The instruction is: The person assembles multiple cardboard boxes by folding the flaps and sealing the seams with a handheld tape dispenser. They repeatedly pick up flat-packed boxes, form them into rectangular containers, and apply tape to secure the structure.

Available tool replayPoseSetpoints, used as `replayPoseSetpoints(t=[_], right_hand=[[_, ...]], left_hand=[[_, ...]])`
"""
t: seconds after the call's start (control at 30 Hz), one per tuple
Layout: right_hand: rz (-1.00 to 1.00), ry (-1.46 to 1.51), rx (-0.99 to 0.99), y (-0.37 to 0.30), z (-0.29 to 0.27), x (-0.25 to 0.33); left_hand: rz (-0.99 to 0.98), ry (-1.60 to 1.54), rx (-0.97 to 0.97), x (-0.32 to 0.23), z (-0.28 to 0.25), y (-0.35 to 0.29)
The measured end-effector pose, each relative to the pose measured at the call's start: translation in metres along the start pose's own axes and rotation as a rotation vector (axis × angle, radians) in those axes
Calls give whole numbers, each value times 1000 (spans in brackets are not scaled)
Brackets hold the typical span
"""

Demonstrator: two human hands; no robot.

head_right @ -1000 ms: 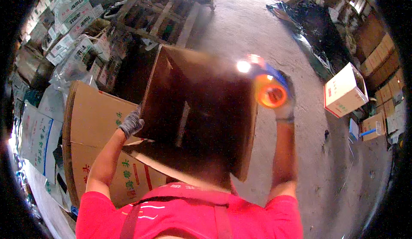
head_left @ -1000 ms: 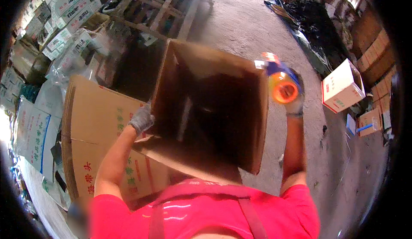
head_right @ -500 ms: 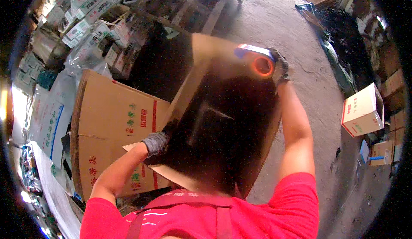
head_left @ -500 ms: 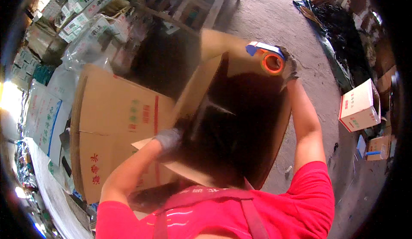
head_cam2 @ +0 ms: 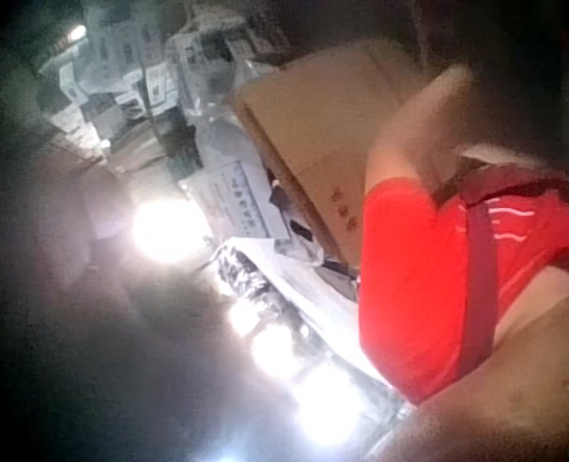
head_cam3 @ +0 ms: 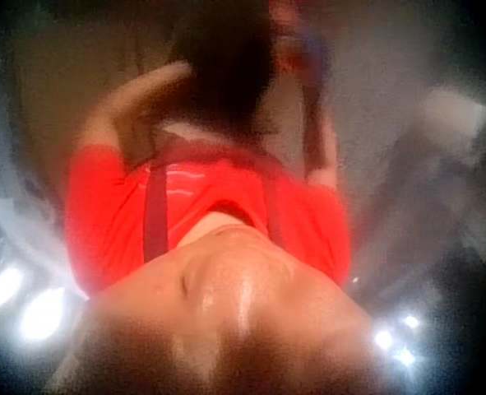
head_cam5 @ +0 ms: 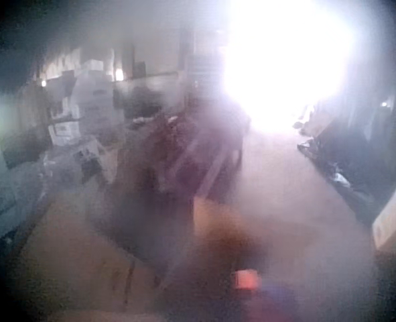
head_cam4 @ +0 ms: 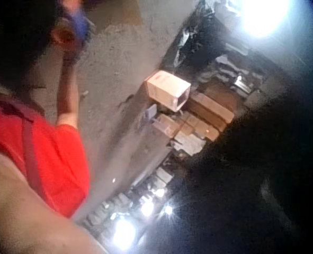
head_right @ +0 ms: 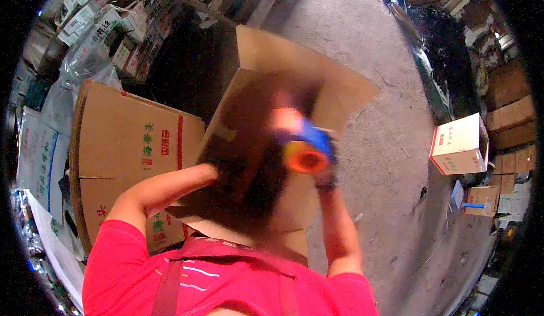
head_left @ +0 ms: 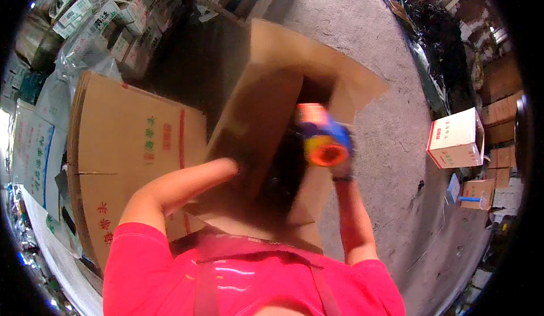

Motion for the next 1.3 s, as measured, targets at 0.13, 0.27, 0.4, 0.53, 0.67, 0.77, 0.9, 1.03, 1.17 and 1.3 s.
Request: replayPoseSetpoints(t=[0.13,0.27,0.4,0.53,0.67,0.77,0.9,1.03,1.17,1.3], right_hand=[[385,156,-103,12,68,-94],[493,46,49,-15,79,-105],[584,-1,142,-59,62,-81],[638,7,213,-69,65,-77],[641,29,279,-46,79,-74],[566,40,283,-8,89,-62],[354,187,209,110,82,-13],[-140,-64,88,234,84,88],[-364,-578,-193,275,53,112],[-199,-922,-30,222,21,64]], left_hand=[[-6,-4,84,-6,-9,-2],[-71,-87,330,-14,-28,-37],[3,-487,358,-3,-19,-124],[128,-322,-128,-2,1,-198],[-75,-22,-308,8,9,-165],[-112,-29,-529,23,-47,-116],[-127,-38,-800,62,-32,-25],[-226,-151,-938,78,31,43],[-380,-220,-542,72,35,62],[-354,-403,-865,87,68,75]])
Point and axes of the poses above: each hand's wrist, its own y-axis towards the middle knuckle, its own z-axis out of the palm, x = y × z, the point moved 3 cm from there along y, towards the middle knuckle, and after that the axes turned 14 degrees about -z, right-handed, at the moved point
